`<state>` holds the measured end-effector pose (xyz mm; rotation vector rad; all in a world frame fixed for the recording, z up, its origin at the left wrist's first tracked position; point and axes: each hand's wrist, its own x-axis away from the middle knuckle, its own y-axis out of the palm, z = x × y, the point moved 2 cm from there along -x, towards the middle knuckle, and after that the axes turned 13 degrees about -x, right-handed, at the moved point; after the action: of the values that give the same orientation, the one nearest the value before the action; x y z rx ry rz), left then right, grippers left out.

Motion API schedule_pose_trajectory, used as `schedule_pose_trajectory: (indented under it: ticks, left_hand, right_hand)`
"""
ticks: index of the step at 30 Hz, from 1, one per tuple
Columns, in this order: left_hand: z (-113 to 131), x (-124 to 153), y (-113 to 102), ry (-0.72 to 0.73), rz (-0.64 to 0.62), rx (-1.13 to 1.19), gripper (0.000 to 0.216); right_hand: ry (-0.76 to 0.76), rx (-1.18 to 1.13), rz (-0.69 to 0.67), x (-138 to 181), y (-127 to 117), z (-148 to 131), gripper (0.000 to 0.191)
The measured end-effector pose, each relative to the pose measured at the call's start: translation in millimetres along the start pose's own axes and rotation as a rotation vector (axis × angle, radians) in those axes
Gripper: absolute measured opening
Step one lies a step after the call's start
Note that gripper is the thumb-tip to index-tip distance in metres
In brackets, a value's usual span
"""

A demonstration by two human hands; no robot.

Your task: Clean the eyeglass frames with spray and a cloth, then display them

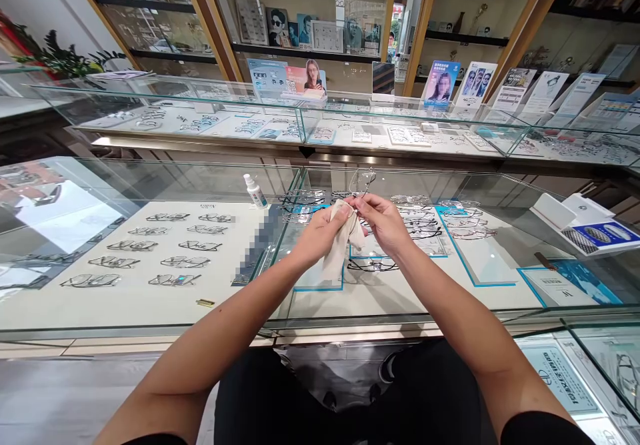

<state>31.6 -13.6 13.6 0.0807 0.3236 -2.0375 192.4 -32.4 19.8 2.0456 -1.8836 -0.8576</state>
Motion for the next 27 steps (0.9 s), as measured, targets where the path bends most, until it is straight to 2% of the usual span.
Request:
schedule_pose_trajectory:
  ticks: [5,10,16,22,27]
  left_hand:
    - [-5.7,-11.9,-14.9,-0.028,0.080,0.077,0.073]
    - [0.0,-17.7,-26.7,-0.036,0.108,0.136,0.075]
    - [4.6,-17.5,-28.3,-0.008,0.108,0.146,0.077]
    - [12.8,-12.9,-27.8,0.028,0.085,0.108,0.067]
    - [15.7,-12.9,-29.9,0.087,0.150,0.122,0.062]
  right_hand:
    - [-0.035,-0.010,0.030,-3.5,-4.8,-13.0,0.046]
    - [-0.065,0.168,-0.111,-1.2,-2.1,-18.9,0.046]
    - [-0.005,0.334,-0.207,2.7,1.2,-9.8,0.054]
    - [0.033,0.294,-0.191,2.2,0.8,-7.3,0.054]
    - [0.037,0.302,-0.220,2.5,2.8,-8.1,0.050]
